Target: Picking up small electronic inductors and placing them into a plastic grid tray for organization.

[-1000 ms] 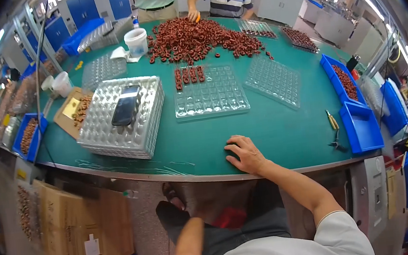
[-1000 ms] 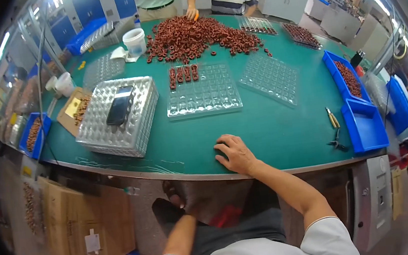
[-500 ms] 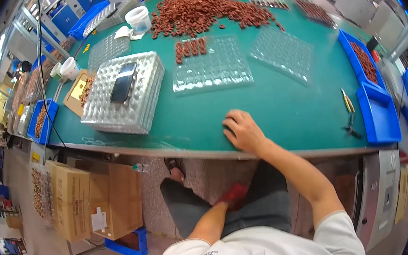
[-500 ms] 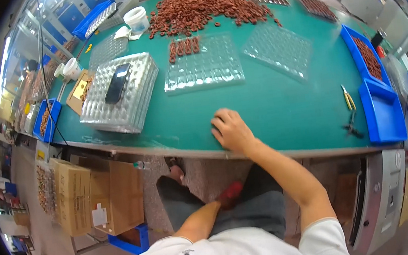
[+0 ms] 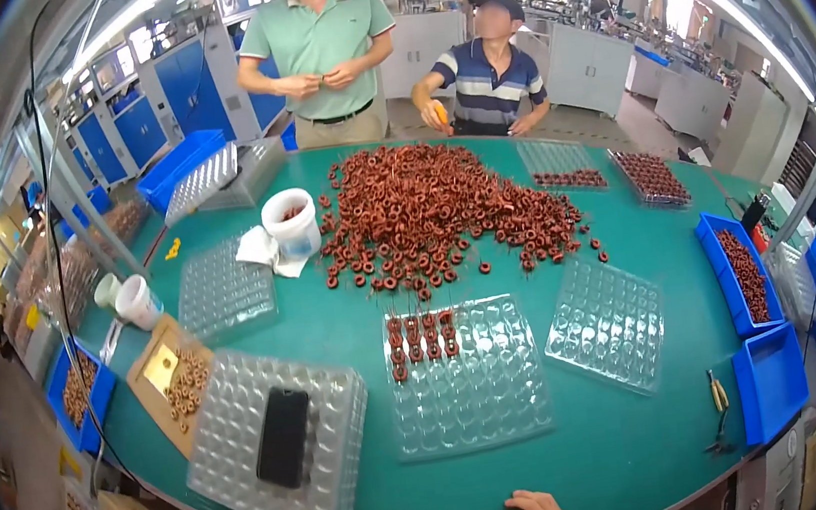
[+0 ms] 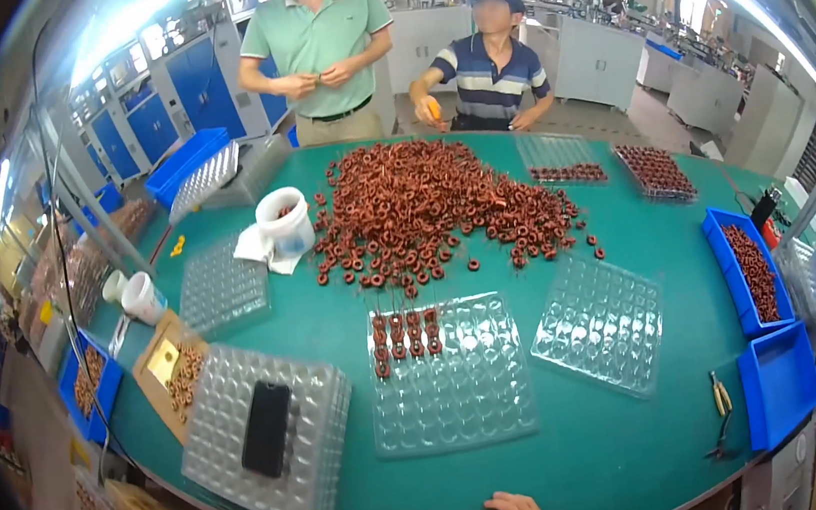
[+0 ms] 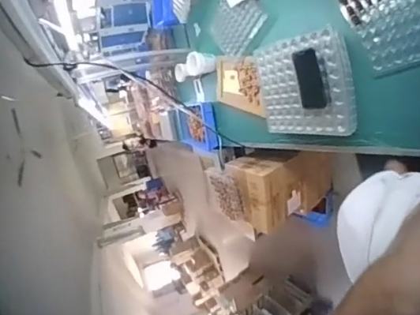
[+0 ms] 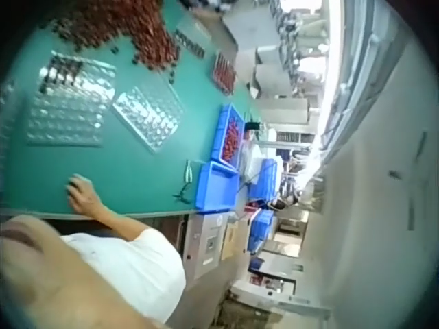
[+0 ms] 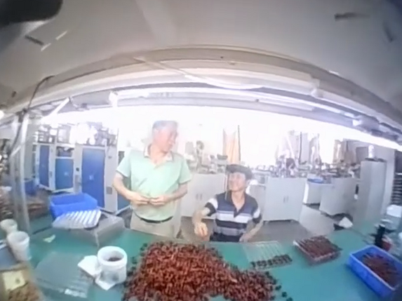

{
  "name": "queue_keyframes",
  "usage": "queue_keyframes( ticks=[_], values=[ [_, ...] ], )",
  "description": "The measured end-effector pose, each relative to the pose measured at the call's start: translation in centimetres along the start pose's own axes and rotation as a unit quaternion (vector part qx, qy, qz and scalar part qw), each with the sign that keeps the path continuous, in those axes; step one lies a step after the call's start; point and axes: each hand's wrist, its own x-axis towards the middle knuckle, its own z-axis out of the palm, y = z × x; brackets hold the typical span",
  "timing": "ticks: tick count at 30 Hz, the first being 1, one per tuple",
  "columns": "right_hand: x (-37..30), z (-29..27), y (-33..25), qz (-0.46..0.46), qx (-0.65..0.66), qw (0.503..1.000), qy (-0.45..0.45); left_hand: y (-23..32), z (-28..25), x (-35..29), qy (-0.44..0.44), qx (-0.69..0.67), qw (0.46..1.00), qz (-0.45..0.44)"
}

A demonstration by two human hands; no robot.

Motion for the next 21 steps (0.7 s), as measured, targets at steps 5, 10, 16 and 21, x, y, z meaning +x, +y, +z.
queue_keyframes(
  ticks=[5, 10, 16, 21],
  values=[
    [0.8, 3.1, 0.2, -0.026, 0.016, 0.999, -0.036, -4.4, 2.4, -4.3, 0.029, -0.014, 0.999, 0.018],
    [-2.2, 8.9, -1.4, -0.021, -0.073, 0.997, -0.01, -6.6, 19.1, -14.3, 0.068, -0.091, 0.993, 0.02],
    [-8.6, 10.6, -8.2, -0.011, -0.069, 0.998, 0.009, -2.6, 34.8, -26.0, 0.114, -0.089, 0.988, 0.05],
    [-11.8, 10.7, -10.4, -0.015, -0.052, 0.998, 0.029, 4.3, 39.1, -36.2, 0.112, -0.041, 0.99, 0.075]
  ],
)
